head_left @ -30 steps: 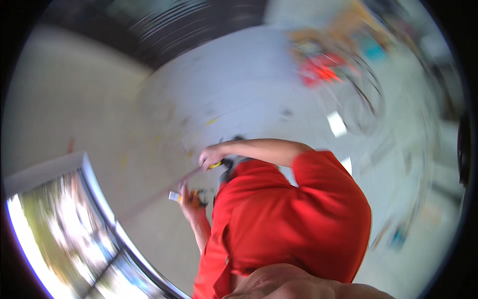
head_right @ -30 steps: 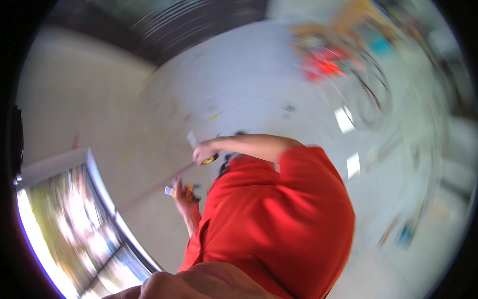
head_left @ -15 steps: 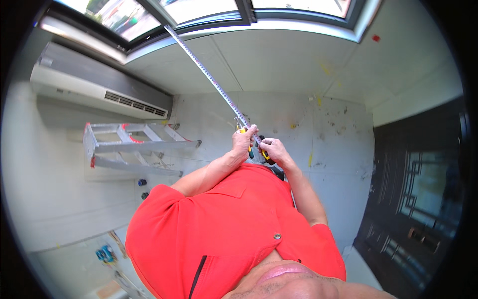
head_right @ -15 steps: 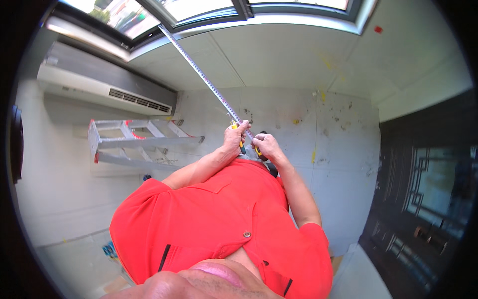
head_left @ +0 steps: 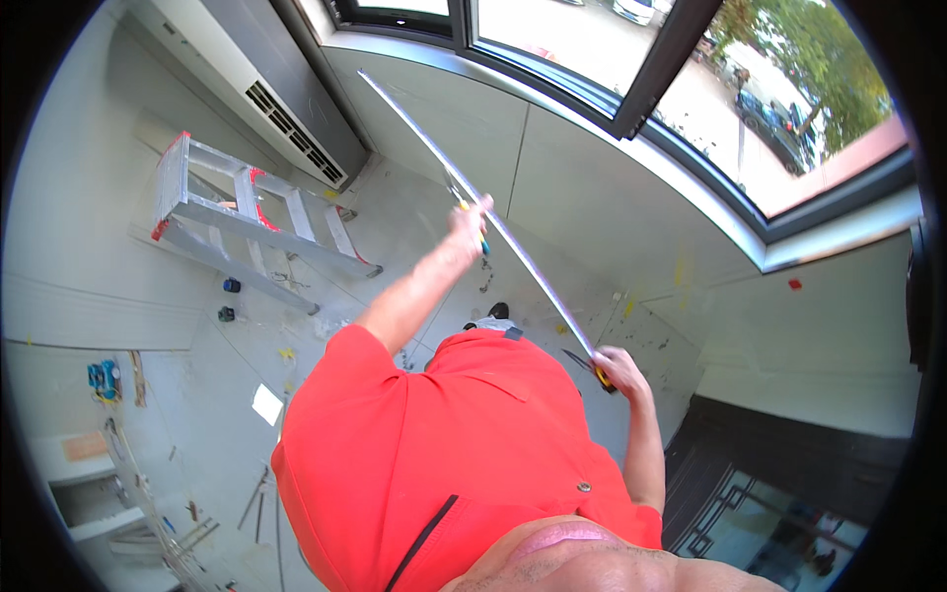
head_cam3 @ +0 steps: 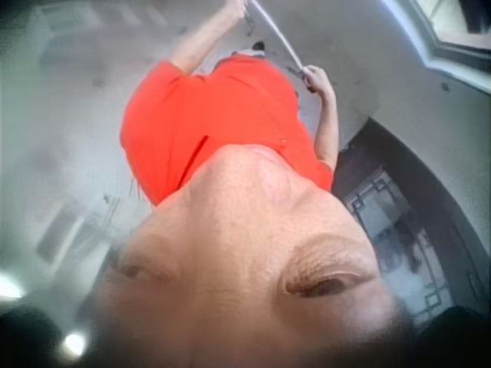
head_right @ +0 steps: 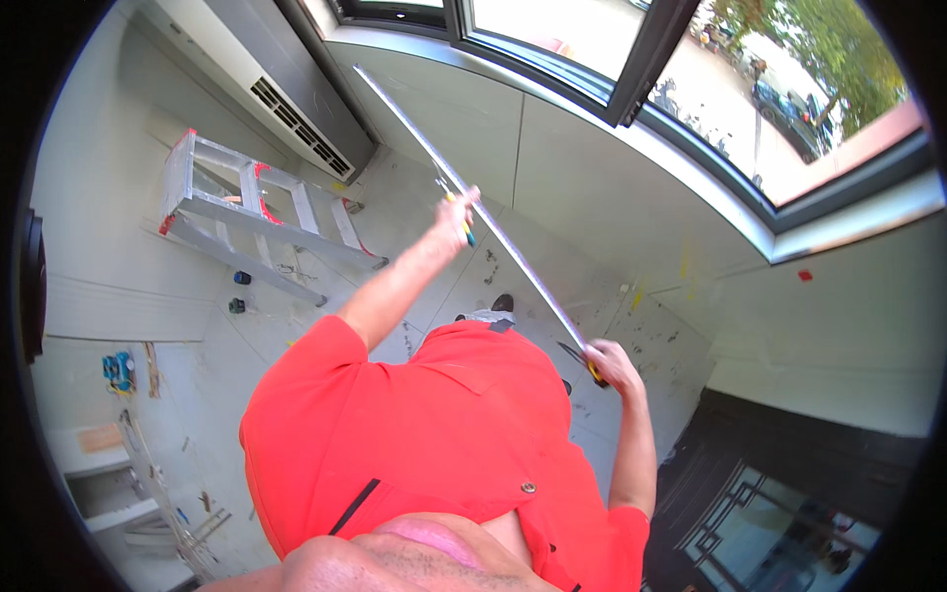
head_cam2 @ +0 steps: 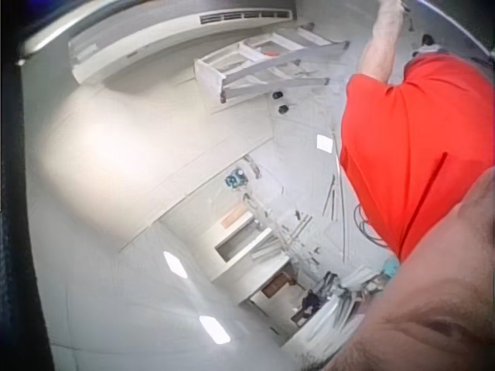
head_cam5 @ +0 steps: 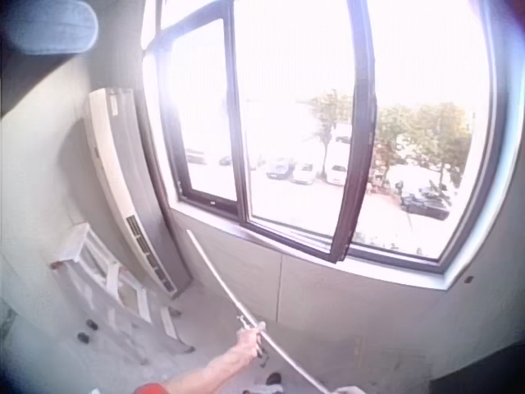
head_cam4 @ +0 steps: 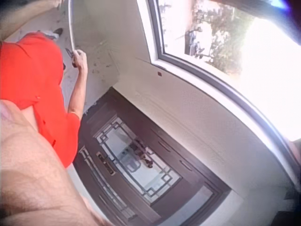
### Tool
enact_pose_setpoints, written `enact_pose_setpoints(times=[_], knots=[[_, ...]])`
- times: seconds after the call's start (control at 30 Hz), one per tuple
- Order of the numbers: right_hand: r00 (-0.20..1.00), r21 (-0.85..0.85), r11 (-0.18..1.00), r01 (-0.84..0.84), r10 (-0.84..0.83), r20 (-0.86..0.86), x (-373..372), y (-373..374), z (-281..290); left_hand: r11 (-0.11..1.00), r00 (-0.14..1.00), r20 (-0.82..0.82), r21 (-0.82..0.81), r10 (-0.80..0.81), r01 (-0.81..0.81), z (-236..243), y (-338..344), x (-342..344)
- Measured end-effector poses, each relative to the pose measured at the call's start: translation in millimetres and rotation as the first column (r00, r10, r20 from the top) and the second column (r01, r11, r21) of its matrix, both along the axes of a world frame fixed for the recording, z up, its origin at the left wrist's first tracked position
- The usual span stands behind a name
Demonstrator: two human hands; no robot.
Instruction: The person measures a window frame with a tape measure, then cuts a metal strip to length using shears. The person repeats measuring and cutting actions on multiple metal strips on the floor.
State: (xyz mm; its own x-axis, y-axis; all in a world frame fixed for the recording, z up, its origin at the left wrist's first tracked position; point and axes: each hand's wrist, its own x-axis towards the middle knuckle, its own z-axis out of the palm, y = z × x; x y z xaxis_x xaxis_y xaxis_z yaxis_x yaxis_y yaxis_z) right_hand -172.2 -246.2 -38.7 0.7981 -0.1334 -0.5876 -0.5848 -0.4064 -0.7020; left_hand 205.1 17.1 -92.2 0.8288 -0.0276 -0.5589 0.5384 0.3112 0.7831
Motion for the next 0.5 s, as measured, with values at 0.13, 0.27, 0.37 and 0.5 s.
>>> enact_pose_setpoints(times=[0.13, 0.27, 0.37, 0.5], knots=[[0.974, -0.111, 0.993, 0.027, -0.051, -0.221, -36, -74, 34, 0.971, 0.971, 0.076, 0.059, 0.226, -0.231, 15, 32, 161], [0.973, -0.131, 0.981, 0.146, -0.166, -0.160, -26, -122, 22, 0.959, 0.956, 0.074, -0.014, 0.284, -0.284, 24, 18, 224], [0.985, -0.164, 0.980, 0.113, -0.133, -0.112, 28, -142, 19, 0.959, 0.958, 0.054, -0.042, 0.281, -0.279, 20, -8, 231], [0.995, -0.176, 0.982, 0.074, -0.084, -0.052, 122, -147, 33, 0.967, 0.966, 0.036, -0.030, 0.255, -0.254, 11, -70, 199]])
